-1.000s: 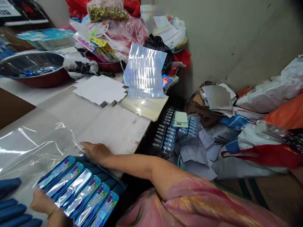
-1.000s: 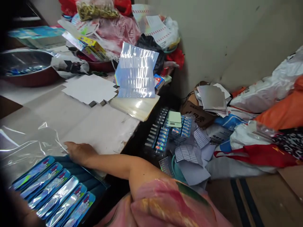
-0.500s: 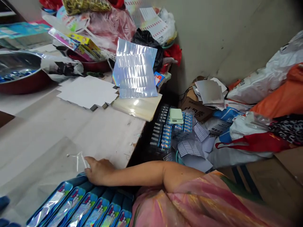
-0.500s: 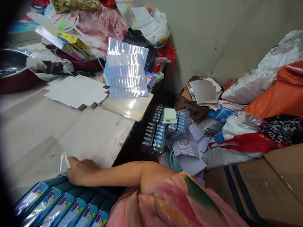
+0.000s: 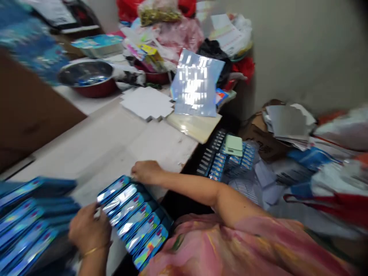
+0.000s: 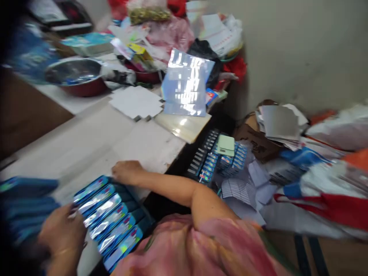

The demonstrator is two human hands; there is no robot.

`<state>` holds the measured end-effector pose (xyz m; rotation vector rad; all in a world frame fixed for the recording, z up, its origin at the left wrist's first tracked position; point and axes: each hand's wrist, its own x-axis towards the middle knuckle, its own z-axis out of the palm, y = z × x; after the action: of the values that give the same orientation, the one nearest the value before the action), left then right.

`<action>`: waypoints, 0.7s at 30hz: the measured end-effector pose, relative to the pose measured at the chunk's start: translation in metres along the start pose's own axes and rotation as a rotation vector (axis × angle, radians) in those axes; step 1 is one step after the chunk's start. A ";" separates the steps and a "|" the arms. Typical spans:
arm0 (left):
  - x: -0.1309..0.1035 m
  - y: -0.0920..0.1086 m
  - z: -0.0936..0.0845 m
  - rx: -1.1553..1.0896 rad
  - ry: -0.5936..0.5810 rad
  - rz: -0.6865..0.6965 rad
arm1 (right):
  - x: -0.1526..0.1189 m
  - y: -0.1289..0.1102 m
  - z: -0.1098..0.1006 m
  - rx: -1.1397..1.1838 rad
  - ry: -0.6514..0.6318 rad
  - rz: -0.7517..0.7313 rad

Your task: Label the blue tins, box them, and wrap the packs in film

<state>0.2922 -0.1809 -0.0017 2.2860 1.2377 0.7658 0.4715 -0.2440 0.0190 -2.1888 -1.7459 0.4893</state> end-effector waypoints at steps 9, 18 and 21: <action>0.016 0.005 -0.019 0.171 -0.015 -0.090 | 0.005 -0.014 -0.027 -0.139 0.037 0.001; 0.001 0.006 -0.013 -0.075 0.222 -0.009 | -0.017 -0.015 -0.002 -0.035 0.323 -0.070; -0.005 0.007 -0.015 -0.048 0.253 0.106 | -0.026 -0.013 0.001 0.033 0.399 -0.112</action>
<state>0.2845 -0.1870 0.0131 2.2828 1.1955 1.1397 0.4542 -0.2660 0.0260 -1.9833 -1.6134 0.0460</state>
